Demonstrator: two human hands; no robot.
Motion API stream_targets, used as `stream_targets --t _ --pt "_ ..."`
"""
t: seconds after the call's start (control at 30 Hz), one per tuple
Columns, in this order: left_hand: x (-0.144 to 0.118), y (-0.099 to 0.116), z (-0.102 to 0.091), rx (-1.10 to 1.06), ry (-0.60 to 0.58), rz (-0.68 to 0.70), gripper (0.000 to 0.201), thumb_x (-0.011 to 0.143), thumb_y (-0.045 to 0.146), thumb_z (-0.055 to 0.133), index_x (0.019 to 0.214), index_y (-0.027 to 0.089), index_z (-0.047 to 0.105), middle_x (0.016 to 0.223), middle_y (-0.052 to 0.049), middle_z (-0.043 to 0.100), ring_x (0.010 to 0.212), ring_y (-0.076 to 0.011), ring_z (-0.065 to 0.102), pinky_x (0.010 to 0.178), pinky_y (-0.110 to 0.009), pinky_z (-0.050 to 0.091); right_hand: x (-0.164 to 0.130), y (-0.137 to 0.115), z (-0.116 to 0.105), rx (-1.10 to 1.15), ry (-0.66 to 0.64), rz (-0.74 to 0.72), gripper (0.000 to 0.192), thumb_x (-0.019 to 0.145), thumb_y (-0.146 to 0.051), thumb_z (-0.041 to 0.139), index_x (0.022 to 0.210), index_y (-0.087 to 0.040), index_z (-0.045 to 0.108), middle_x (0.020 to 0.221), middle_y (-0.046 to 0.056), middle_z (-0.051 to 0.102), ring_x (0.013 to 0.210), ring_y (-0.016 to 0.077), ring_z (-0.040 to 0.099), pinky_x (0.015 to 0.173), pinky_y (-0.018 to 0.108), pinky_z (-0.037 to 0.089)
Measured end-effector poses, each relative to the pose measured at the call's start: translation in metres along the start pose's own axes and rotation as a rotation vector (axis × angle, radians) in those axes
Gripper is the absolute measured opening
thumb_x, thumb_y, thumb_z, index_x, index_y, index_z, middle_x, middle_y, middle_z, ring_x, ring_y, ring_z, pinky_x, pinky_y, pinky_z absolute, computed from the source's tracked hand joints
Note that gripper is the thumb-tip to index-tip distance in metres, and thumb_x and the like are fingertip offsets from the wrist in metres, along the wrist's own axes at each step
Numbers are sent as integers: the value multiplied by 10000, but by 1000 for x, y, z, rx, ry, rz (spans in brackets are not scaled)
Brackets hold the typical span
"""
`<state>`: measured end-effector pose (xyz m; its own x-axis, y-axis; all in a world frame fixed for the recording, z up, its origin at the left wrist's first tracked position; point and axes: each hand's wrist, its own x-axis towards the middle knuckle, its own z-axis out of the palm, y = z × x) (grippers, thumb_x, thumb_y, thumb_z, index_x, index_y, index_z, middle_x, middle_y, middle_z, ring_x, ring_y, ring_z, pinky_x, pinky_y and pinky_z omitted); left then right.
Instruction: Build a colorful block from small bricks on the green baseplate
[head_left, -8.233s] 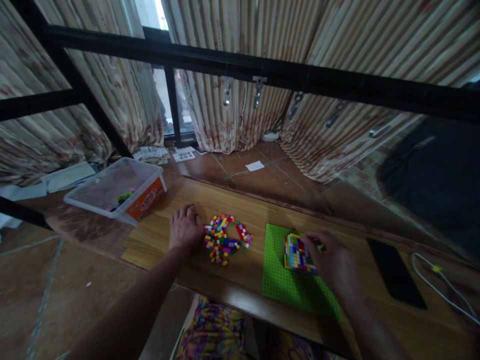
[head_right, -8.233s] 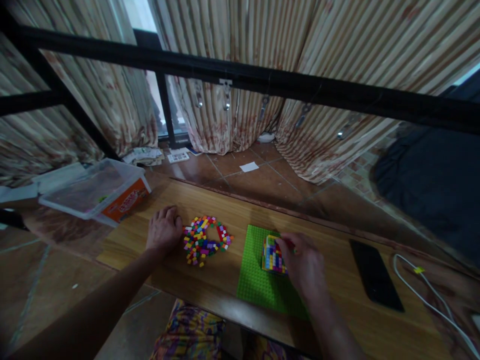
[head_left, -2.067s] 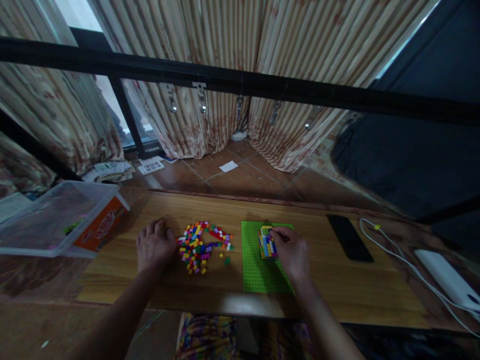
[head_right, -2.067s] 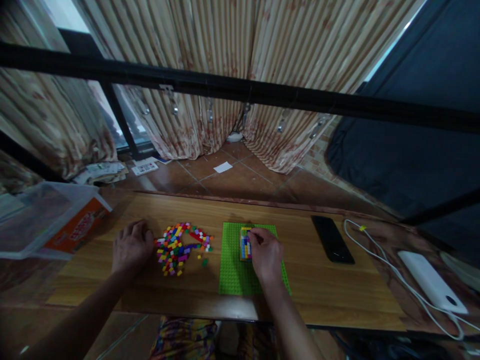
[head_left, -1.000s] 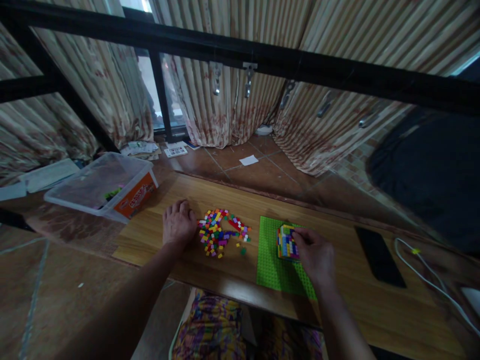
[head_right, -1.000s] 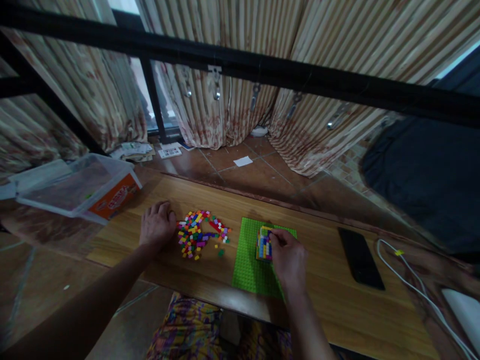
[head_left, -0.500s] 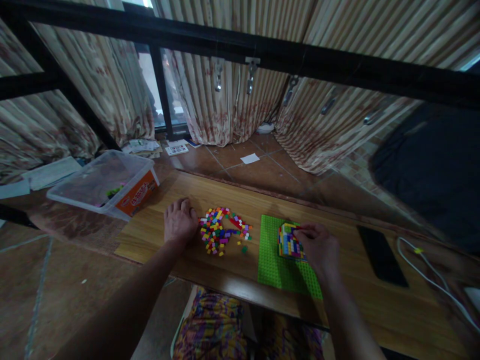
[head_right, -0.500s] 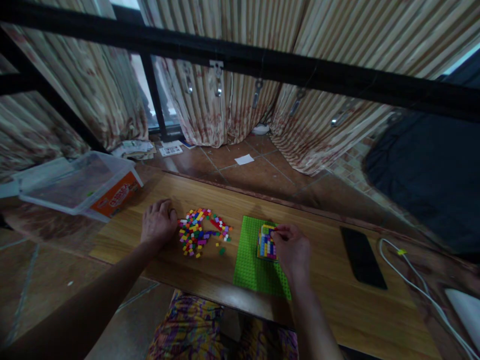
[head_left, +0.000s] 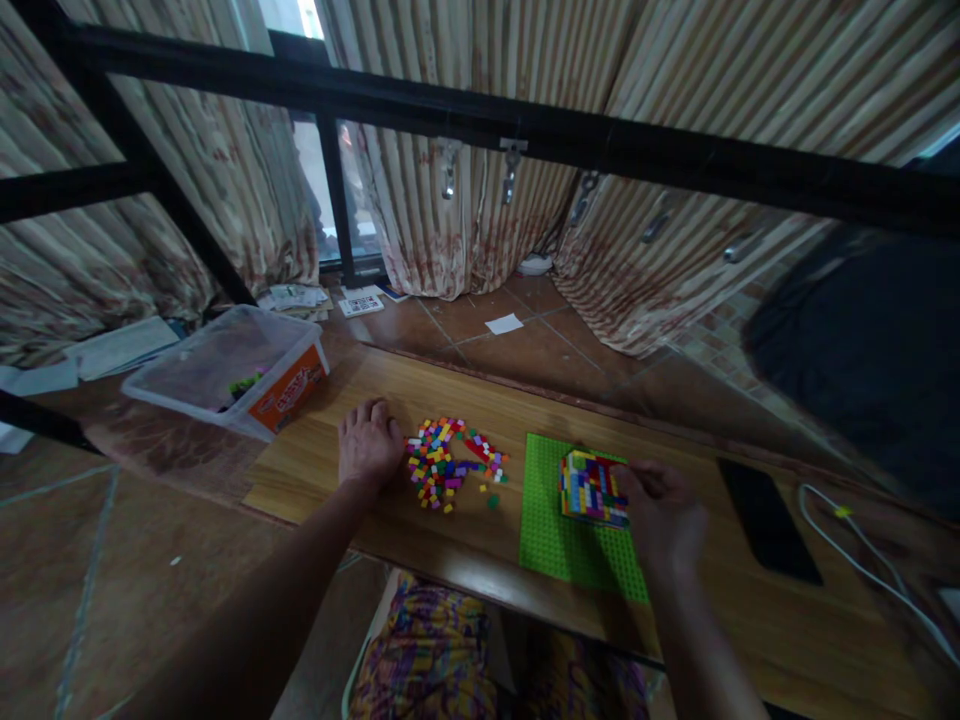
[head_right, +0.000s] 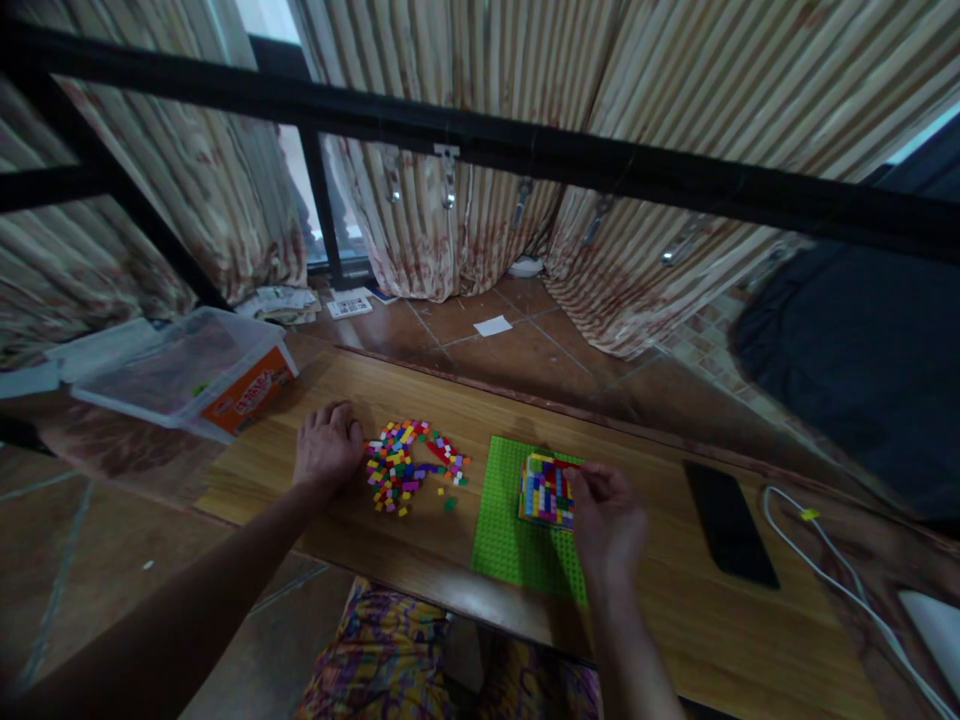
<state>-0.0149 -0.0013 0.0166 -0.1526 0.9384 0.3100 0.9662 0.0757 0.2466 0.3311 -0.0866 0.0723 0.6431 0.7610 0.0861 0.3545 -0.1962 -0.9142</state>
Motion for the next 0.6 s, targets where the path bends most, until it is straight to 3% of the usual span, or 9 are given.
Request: stream_targets --t 0.1,0.2,0.43,0.6 --pt "0 0 1 6 5 -2 372 894 267 415 1188 125 596 1234 -147 607 1113 -326 526 959 -456 396 -9 -6 -1 129 3 1 308 653 -418 746 796 -168 637 736 65 715 651 201 662 598 301 515" --pt "-1 0 1 9 8 -2 364 893 261 418 1178 124 599 1244 -145 605 1112 -323 526 955 -457 401 -25 -11 7 157 -75 -52 273 689 -412 735 792 -170 660 759 53 713 671 186 654 637 302 515" --pt "-2 1 0 8 3 -11 372 895 263 428 1202 131 593 1261 -133 603 1117 -315 525 958 -445 402 -73 -15 60 -14 -449 -332 212 875 -368 565 894 -216 712 886 40 733 838 192 667 783 320 499" --pt "-2 1 -1 4 -12 -8 367 897 257 424 1197 131 594 1245 -132 610 1118 -312 526 969 -444 395 -71 -17 97 -322 -563 -560 197 884 -222 521 920 -214 715 906 48 702 893 206 627 824 320 459"
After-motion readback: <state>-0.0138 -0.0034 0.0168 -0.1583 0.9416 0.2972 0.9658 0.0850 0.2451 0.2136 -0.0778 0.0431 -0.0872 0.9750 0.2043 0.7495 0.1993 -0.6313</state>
